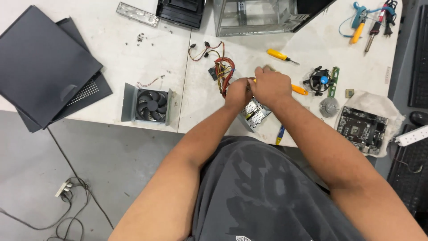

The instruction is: Reassembling and cleaning a computer power supply unit using a screwdriver and a brush on a repair bench.

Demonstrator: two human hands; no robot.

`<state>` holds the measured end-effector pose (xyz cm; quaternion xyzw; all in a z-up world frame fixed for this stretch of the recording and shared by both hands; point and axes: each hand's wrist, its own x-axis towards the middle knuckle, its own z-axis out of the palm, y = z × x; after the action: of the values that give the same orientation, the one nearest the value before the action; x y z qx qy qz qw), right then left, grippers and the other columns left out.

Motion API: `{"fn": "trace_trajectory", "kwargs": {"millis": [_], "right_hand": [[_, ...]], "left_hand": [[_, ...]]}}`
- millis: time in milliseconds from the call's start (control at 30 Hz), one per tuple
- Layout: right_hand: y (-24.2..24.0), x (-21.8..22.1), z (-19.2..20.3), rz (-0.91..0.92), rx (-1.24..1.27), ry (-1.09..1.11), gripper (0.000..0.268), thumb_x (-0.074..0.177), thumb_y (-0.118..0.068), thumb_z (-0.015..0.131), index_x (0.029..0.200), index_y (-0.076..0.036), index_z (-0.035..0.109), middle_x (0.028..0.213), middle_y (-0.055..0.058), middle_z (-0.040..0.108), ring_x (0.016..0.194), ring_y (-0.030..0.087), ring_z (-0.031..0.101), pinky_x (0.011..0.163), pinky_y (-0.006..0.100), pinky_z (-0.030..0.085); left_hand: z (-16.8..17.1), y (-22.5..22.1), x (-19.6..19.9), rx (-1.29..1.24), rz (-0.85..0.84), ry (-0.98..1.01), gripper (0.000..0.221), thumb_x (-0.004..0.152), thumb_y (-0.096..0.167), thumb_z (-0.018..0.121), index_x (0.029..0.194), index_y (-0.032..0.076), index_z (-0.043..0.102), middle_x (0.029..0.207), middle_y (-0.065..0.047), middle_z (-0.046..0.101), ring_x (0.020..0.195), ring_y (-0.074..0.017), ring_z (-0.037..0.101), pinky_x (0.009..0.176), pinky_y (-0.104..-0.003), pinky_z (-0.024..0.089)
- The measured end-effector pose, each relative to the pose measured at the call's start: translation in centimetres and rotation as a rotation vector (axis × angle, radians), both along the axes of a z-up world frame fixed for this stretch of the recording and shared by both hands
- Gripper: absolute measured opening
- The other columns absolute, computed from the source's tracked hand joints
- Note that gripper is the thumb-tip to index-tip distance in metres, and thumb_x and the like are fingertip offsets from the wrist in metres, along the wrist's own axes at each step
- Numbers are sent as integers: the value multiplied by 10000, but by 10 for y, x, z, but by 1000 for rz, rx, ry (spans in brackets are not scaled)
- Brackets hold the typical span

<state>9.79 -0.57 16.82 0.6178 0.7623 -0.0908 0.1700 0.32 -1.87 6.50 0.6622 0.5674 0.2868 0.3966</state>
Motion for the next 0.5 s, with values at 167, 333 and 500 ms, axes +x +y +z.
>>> {"fn": "trace_trajectory", "kwargs": {"millis": [167,333,500], "right_hand": [[-1,18,-38,141,99,-15,366,955,-348,274,944,-72,514,841,100,579,744,331,641,606,485,507],[-5,19,-18,0,-8,31,532,962,-408,201,888,-27,564,819,156,643,773,366,648,634,508,497],[-7,27,-23,140,3,31,353,942,-350,271,964,-90,509,906,121,569,808,388,622,654,524,495]], "left_hand": [[-7,0,-4,74,-133,43,144,815,153,474,781,26,533,714,-155,570,792,-344,588,686,-398,498],[-20,-3,-1,163,23,-23,170,770,162,607,878,37,568,807,-120,584,863,-303,589,757,-396,493],[-36,2,-1,222,-139,-117,246,765,143,578,983,31,592,934,-159,590,919,-362,566,770,-444,486]]}}
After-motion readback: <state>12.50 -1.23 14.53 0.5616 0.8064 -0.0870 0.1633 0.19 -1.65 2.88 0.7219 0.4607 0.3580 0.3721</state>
